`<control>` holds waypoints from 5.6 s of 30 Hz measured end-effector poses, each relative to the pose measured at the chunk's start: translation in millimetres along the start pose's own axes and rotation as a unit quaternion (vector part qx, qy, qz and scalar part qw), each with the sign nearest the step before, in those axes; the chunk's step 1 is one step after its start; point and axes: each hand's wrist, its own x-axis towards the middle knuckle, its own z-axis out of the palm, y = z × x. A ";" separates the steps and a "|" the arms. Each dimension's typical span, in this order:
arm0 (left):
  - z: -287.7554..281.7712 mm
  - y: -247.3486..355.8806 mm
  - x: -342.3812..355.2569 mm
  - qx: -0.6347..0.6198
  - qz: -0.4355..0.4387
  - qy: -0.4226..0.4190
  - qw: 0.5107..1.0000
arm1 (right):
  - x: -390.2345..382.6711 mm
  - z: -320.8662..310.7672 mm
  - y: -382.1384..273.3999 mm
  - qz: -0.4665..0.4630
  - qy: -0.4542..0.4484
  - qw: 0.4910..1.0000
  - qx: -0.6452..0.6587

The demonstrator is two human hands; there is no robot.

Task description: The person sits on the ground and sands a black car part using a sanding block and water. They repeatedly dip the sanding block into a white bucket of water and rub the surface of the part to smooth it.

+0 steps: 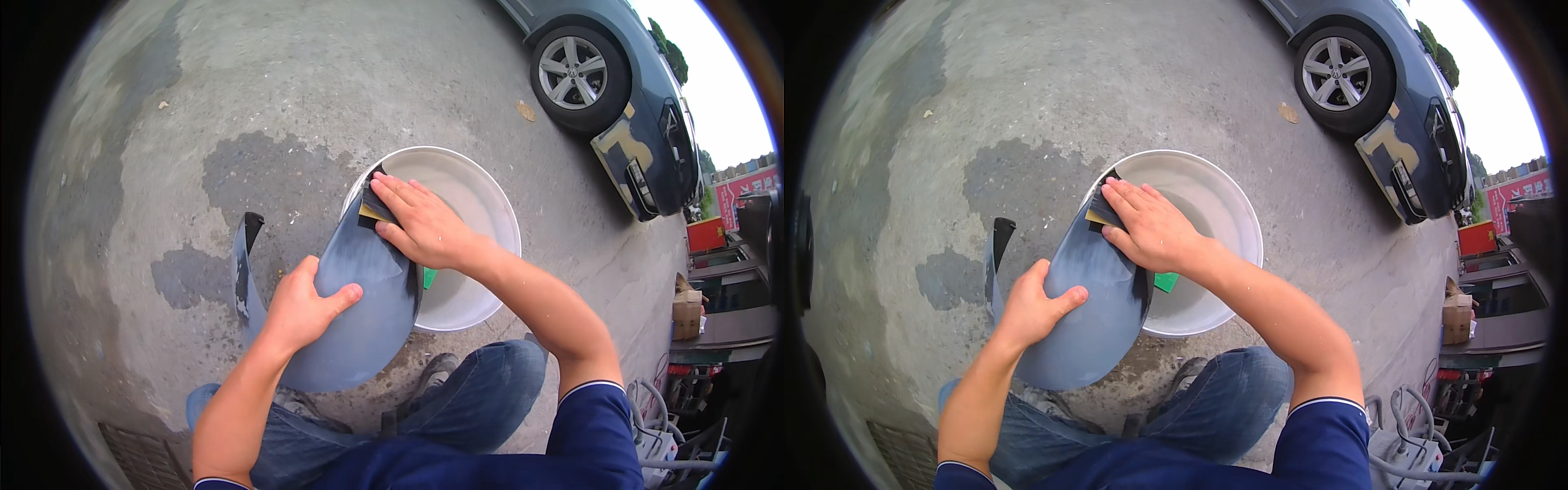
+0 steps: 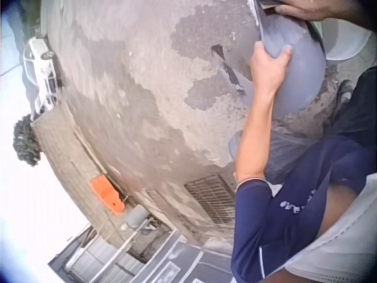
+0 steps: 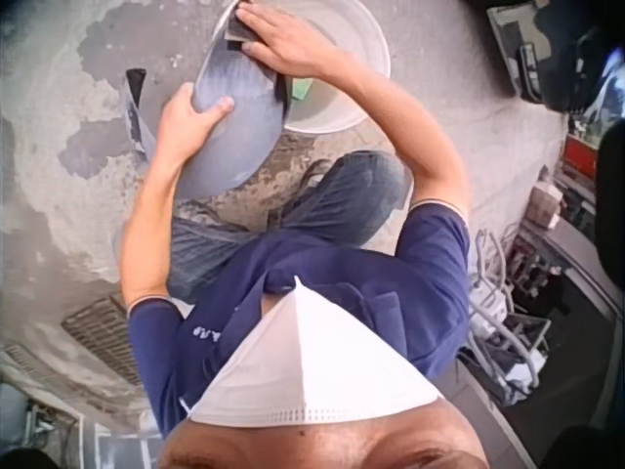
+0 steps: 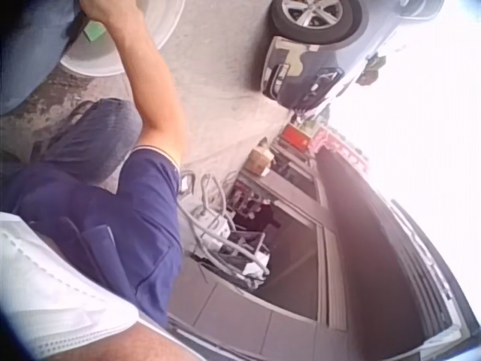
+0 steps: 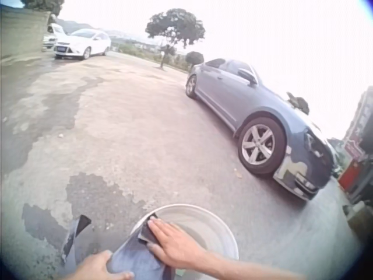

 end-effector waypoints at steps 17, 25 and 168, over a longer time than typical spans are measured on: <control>-25.7 -10.5 -10.8 -0.058 0.044 0.002 0.997 | -7.9 -21.1 -50.8 -0.117 0.047 0.989 -0.072; -36.5 -5.8 -13.9 -0.014 0.027 -0.007 1.000 | -5.4 -5.2 -69.1 -0.150 0.000 0.989 -0.012; -3.6 -8.8 9.1 -0.001 0.022 -0.020 1.000 | -11.4 36.9 36.5 0.300 0.047 0.949 0.090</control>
